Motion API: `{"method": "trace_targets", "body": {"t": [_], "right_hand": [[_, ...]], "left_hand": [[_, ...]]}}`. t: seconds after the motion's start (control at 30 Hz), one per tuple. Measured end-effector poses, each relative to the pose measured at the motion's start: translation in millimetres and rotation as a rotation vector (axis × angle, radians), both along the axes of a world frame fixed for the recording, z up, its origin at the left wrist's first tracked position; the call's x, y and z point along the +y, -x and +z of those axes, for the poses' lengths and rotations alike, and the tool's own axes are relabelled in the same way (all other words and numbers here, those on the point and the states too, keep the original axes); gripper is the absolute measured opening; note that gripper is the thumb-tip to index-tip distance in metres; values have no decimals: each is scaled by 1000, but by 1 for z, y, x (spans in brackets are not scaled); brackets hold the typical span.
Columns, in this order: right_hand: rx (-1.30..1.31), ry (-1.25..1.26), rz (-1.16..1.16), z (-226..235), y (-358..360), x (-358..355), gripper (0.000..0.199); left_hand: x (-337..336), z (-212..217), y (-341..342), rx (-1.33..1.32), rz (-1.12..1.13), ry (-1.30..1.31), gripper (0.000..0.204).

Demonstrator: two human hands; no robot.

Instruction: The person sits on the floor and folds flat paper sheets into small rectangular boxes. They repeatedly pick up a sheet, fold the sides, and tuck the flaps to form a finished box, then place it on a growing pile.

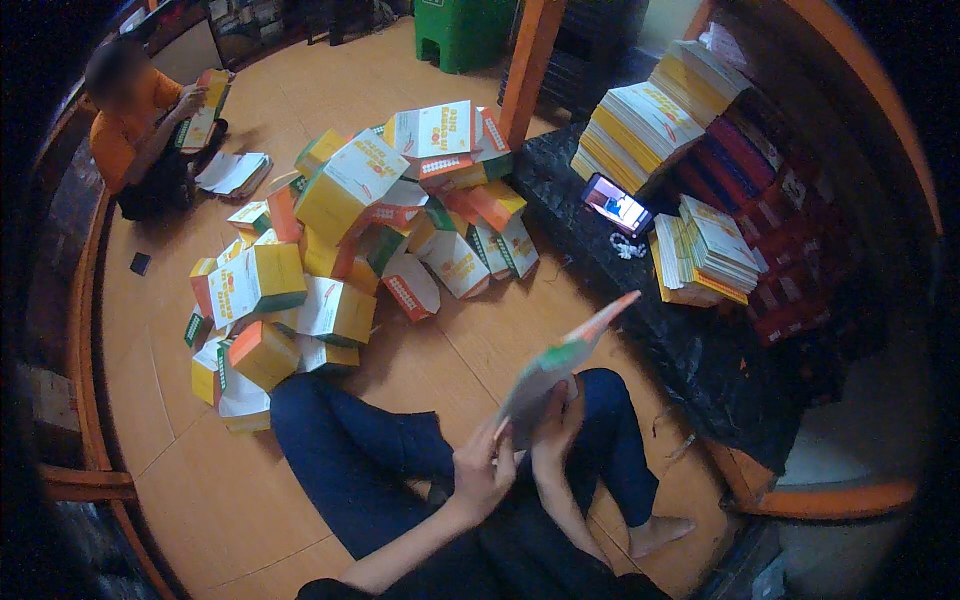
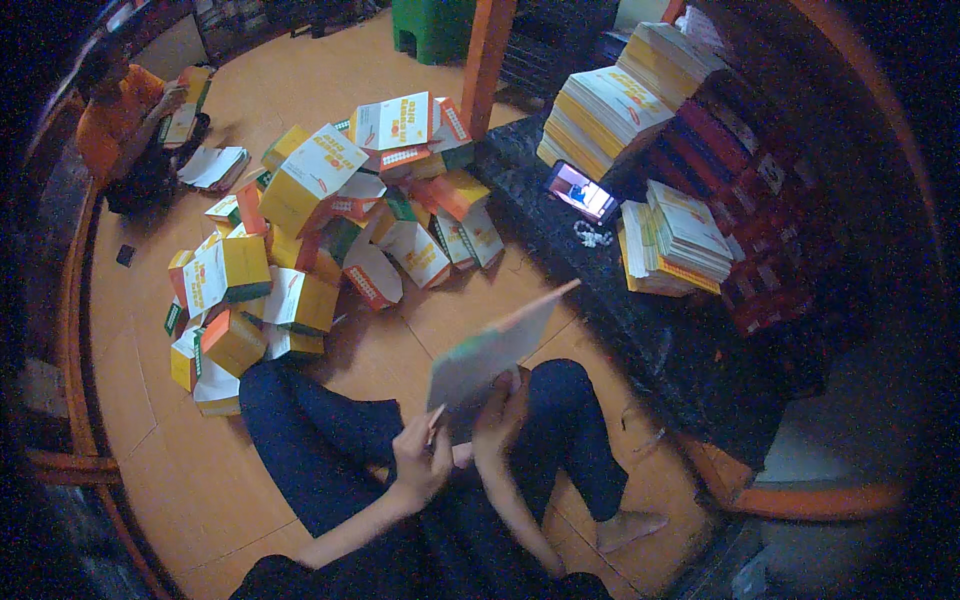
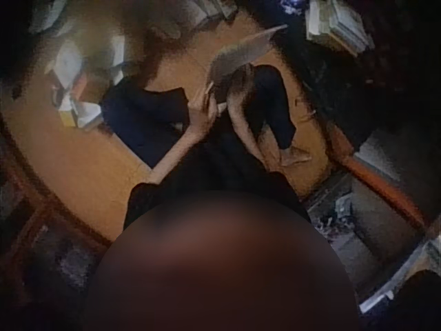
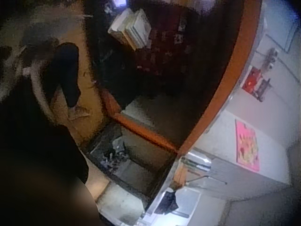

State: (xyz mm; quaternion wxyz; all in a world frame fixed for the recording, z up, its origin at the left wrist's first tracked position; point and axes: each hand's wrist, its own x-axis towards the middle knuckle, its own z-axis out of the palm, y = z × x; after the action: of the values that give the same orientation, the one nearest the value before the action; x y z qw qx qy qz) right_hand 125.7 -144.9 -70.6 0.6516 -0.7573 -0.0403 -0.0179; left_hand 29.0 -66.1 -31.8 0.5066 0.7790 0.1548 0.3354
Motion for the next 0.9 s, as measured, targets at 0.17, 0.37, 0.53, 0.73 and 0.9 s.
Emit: {"method": "trace_targets", "body": {"t": [0.17, 0.37, 0.53, 0.73, 0.9], "right_hand": [[97, 132, 25, 6, 13, 7, 34], [5, 195, 158, 45, 32, 25, 39], [-134, 405, 174, 50, 48, 27, 43], [-256, 546, 230, 49, 70, 26, 48], [-118, 455, 303, 50, 93, 28, 50]], "left_hand": [[38, 9, 1, 305, -299, 280, 27], [63, -7, -2, 295, -163, 807, 41], [56, 2, -2, 326, -12, 1015, 42], [42, -6, 11, 328, 155, 1069, 28], [43, -32, 16, 135, 160, 750, 22]]}}
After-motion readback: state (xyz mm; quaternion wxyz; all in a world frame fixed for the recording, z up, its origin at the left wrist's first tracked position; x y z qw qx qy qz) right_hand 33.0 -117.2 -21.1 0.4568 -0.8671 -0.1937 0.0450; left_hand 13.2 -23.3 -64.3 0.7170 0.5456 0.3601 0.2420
